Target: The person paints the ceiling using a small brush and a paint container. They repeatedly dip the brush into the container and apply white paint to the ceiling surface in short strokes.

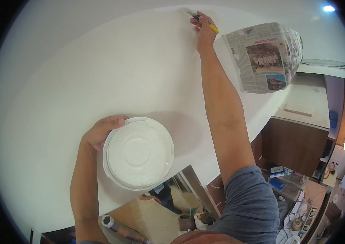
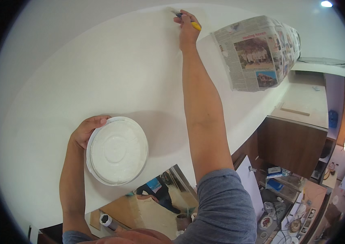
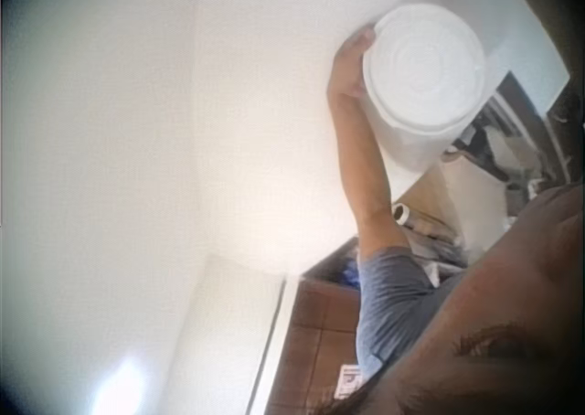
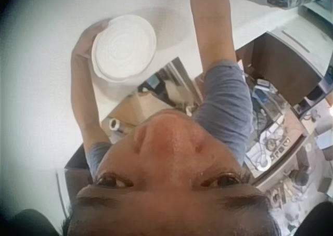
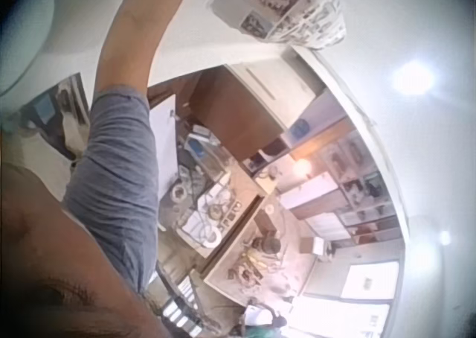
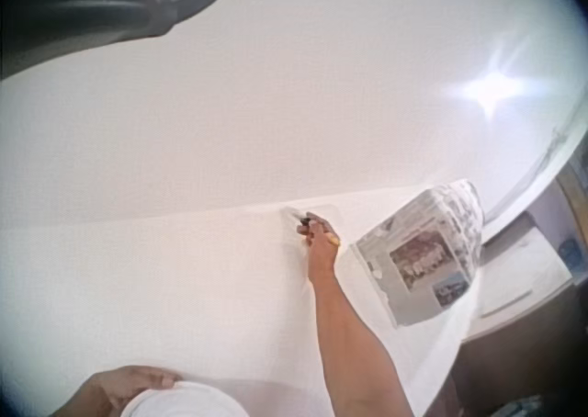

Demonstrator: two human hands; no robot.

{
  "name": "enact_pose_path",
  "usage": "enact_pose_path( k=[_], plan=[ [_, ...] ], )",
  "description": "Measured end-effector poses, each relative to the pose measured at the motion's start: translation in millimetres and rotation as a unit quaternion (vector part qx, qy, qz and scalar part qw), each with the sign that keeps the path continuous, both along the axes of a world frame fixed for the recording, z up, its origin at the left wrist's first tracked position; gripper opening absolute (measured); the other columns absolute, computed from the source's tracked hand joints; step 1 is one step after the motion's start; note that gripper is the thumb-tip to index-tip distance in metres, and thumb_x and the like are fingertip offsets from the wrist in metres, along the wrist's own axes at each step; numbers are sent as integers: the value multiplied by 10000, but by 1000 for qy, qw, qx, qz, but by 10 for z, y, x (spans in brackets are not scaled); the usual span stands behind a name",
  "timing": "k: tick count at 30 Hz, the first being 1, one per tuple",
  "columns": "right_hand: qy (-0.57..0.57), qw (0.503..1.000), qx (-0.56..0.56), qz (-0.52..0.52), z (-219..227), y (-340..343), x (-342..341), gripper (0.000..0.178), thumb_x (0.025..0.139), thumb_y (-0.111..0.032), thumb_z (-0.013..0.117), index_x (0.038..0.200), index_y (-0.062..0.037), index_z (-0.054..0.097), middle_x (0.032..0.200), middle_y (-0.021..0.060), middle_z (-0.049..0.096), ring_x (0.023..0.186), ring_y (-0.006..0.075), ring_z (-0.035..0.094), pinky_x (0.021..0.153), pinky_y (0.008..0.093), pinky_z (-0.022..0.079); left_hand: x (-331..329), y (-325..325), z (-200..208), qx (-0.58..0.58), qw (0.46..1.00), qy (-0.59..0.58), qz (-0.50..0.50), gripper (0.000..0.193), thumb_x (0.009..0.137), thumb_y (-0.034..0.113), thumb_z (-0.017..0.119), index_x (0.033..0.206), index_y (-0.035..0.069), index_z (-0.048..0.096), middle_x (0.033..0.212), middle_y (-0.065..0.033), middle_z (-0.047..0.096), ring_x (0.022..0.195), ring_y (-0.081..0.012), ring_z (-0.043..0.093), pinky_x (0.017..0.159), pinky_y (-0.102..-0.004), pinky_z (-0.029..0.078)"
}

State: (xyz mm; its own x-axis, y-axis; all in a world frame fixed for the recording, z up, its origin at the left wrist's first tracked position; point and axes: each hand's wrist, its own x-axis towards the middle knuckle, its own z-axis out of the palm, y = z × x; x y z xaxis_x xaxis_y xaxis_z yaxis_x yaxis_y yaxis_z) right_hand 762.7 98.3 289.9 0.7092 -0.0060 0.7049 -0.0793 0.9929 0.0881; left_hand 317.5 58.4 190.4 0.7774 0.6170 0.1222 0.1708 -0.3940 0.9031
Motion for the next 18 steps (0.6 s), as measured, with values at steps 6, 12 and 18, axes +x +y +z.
enact_pose_path(
  k=[6,12,18],
  plan=[
    [-43,998,17,-45,103,28,39,294,1016,-178,601,1193,21,726,989,113,792,946,186,742,872,286,504,12,-80,21,8,1000,0,18,435,1060,324,647,1303,-36,672,1157,-131,753,994,-194,742,884,-348,604],
    [-45,997,1,-59,172,27,-15,299,1011,-177,611,1199,24,726,997,115,794,966,191,732,899,299,517,-4,-27,-7,2,1000,-6,0,421,1069,311,632,1301,-38,672,1144,-128,755,991,-190,741,883,-349,605],
    [-42,994,-58,-80,179,-22,-91,301,998,-184,607,1189,9,737,1002,97,796,966,155,704,874,289,518,-8,-68,-29,0,1000,-20,12,434,1070,322,630,1305,-42,669,1148,-135,754,987,-189,741,875,-351,609]
  ],
)
